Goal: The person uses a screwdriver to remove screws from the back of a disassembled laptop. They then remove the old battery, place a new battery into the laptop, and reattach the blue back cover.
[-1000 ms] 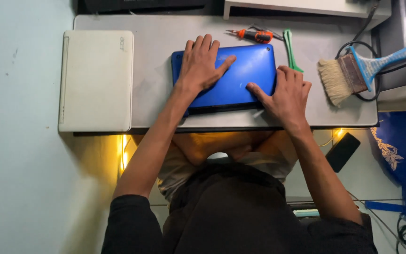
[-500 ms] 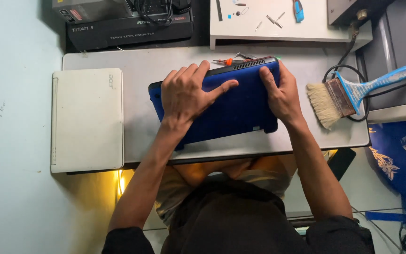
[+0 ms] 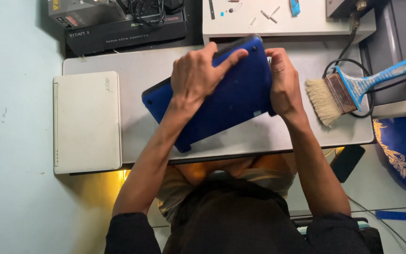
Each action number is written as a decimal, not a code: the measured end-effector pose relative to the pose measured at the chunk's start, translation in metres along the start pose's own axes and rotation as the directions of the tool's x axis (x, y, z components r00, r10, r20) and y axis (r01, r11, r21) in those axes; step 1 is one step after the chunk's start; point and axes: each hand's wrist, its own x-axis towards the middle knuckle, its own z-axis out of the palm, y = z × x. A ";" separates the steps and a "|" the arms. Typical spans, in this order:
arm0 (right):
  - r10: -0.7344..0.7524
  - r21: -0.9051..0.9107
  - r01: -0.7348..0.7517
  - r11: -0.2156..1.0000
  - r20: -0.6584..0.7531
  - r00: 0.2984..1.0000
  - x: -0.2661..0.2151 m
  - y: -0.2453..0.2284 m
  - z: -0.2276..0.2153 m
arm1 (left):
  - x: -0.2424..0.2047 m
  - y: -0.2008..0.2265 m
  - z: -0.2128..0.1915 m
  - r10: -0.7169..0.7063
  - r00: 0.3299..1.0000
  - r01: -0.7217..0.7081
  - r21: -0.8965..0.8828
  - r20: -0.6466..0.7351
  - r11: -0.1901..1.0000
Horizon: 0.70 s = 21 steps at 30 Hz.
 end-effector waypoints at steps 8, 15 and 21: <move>-0.133 -0.491 0.119 0.863 0.008 0.991 0.030 0.018 -0.008 | 0.004 -0.004 -0.022 -0.326 0.941 0.338 -0.163 0.094 0.927; -0.157 -0.499 0.171 0.850 0.071 0.985 0.052 -0.013 -0.012 | 0.021 -0.016 -0.066 -0.315 0.834 0.452 -0.233 0.453 0.861; -0.065 0.362 0.083 0.928 -0.062 0.996 0.041 0.014 0.030 | -0.009 -0.036 -0.026 -0.477 0.865 0.466 -0.607 0.158 0.644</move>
